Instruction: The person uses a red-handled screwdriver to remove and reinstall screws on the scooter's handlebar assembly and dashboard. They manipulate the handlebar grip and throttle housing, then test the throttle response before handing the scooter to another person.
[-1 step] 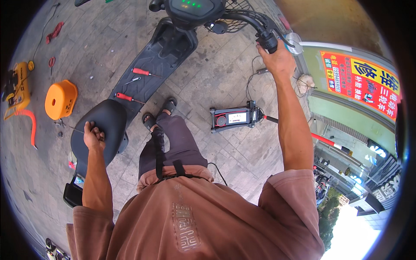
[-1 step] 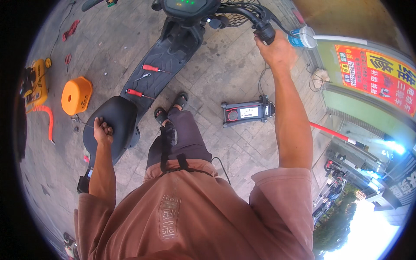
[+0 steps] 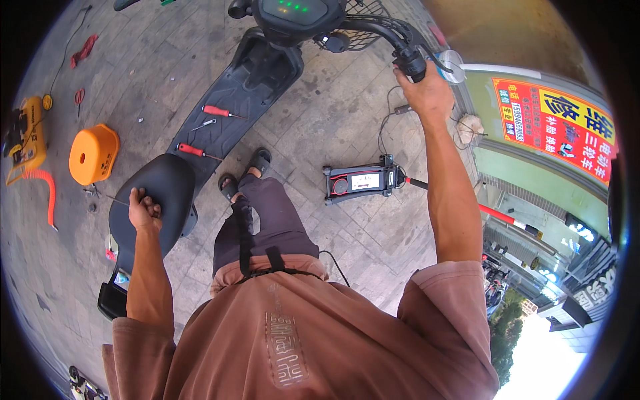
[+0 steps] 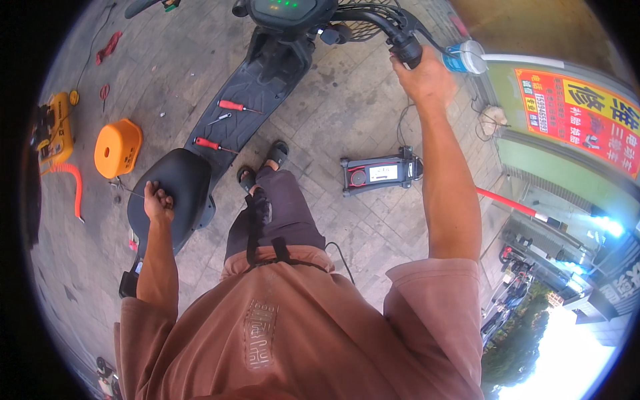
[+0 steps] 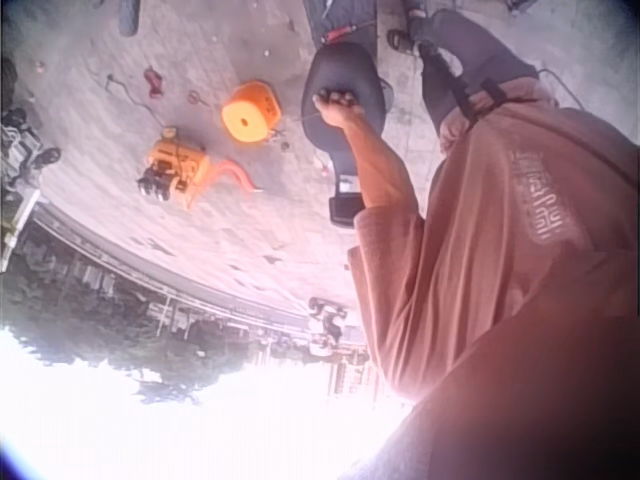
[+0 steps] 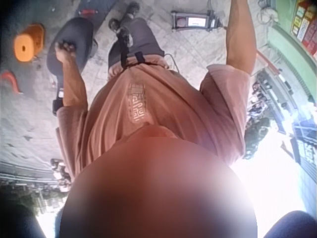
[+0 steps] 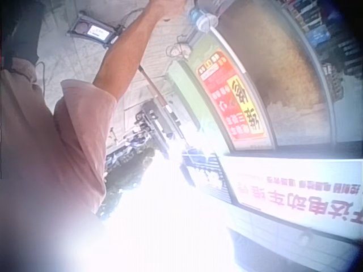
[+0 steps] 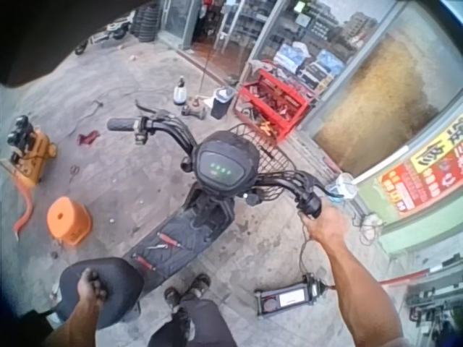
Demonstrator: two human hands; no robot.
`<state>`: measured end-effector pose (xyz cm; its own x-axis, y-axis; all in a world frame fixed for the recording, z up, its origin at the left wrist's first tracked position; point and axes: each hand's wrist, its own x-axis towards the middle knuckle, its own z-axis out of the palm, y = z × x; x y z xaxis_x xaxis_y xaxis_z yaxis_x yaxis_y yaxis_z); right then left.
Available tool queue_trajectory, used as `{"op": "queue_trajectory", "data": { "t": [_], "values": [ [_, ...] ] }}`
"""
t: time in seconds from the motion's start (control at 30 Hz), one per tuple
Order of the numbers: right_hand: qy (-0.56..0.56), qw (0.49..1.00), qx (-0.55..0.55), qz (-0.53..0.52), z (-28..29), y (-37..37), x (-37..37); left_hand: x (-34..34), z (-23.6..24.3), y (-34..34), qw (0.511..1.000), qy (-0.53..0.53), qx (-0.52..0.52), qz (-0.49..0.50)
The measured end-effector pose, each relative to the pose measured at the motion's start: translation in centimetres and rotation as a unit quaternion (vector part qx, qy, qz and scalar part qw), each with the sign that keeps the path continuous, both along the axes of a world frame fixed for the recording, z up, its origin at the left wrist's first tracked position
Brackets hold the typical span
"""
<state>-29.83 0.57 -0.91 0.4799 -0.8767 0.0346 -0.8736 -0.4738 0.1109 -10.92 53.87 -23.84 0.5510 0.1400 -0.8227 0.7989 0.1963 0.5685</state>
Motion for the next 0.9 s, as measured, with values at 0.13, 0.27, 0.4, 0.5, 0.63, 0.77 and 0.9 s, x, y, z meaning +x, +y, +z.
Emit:
{"op": "queue_trajectory", "data": {
  "t": [0.13,0.27,0.4,0.5,0.63,0.77,0.9],
  "values": [
    [-0.001,1.0,0.004,-0.017,0.0,0.1,-0.1,0.1,0.1,-0.1,1.0,0.006,0.004,0.0],
    [-0.01,1.0,0.004,-0.029,0.2,0.4,0.2,0.2,0.1,0.0,1.0,0.011,0.003,-0.004],
    [0.012,0.999,0.005,-0.046,0.5,0.8,0.7,0.3,-0.1,0.0,1.0,0.009,0.007,-0.002],
    [0.023,0.997,0.003,-0.067,0.6,1.0,0.9,0.3,-0.2,0.1,1.0,0.015,0.008,-0.002],
    [0.018,0.997,-0.006,-0.072,0.7,1.3,1.1,0.4,-0.3,0.1,1.0,0.012,0.003,-0.001],
    [0.002,0.996,0.014,-0.083,0.7,1.4,1.1,0.5,-0.2,0.1,1.0,0.023,0.003,0.0],
    [0.012,0.998,0.019,-0.066,1.0,1.1,0.9,0.5,0.0,0.0,1.0,0.023,0.002,0.003]
  ]
}}
